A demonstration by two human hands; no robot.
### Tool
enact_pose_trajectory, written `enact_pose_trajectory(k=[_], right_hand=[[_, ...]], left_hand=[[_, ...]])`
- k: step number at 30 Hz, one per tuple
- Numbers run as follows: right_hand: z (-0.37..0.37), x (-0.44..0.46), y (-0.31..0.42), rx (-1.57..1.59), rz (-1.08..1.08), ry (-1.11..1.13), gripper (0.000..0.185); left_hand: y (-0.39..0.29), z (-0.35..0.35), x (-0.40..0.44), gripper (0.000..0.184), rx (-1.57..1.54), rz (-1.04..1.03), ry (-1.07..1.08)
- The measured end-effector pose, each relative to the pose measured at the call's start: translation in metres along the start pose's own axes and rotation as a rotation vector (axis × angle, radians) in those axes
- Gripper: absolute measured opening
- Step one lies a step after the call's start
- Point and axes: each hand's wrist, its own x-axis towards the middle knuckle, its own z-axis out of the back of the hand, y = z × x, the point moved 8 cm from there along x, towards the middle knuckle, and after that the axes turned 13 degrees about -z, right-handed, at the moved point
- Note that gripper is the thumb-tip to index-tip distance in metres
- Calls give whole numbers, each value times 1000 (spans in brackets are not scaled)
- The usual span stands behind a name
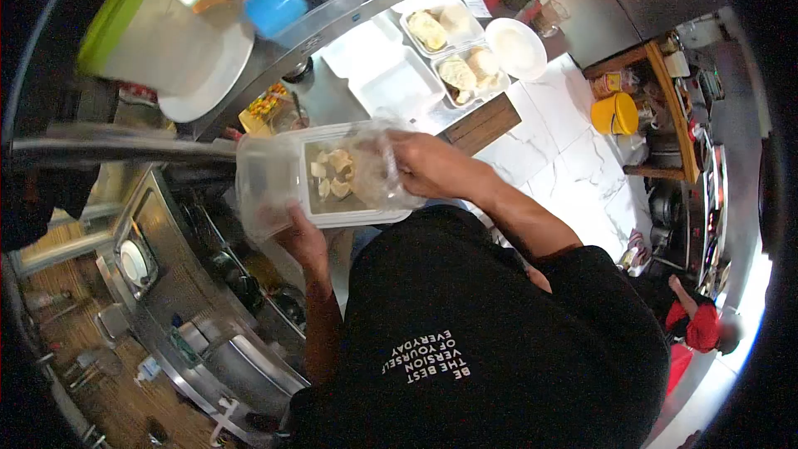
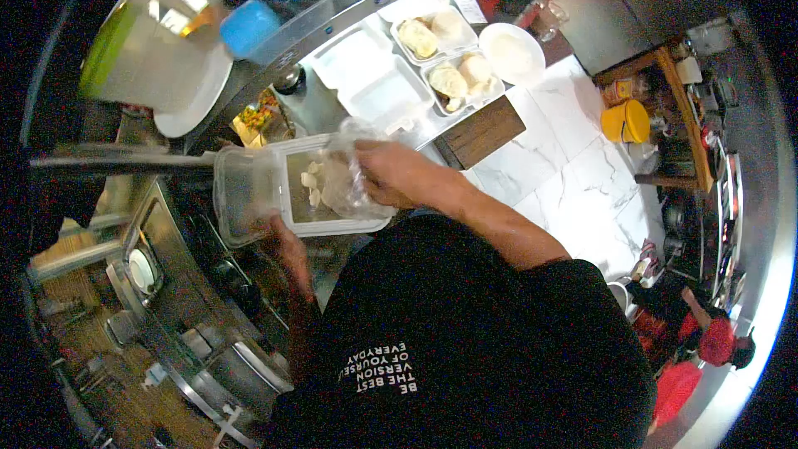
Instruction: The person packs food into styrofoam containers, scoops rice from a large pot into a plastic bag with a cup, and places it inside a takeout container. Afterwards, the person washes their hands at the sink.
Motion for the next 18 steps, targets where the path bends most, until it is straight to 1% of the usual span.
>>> enact_pose_trajectory(k=[2,3,5,6,8,10,11,14,15,17,18], right_hand=[[-13,5,-10,-92,-29,56,43],[-51,29,27,-91,-3,23,41],[-60,47,35,-176,20,-61,36],[-77,57,31,-188,13,-96,29],[-145,78,1,-439,61,101,25],[-161,91,-7,-580,-89,168,21],[-166,92,-13,-645,-161,208,20],[-154,89,-7,-495,-29,52,17],[-145,85,0,-485,-96,9,16],[-117,77,24,-459,-236,-91,15],[-115,74,26,-435,-207,-137,15]], left_hand=[[-47,-16,-5,68,-89,78,-99],[-48,33,11,65,-96,57,-77],[-80,29,20,60,-204,14,-32],[-80,27,20,59,-202,28,-52],[-79,29,18,57,-194,46,-79],[-78,29,18,56,-199,29,-66],[-77,29,19,55,-198,25,-65],[-69,26,20,60,-295,10,-14],[-65,26,19,62,-322,8,6],[-61,29,22,70,-269,-34,20],[-61,28,23,74,-247,-57,27]])
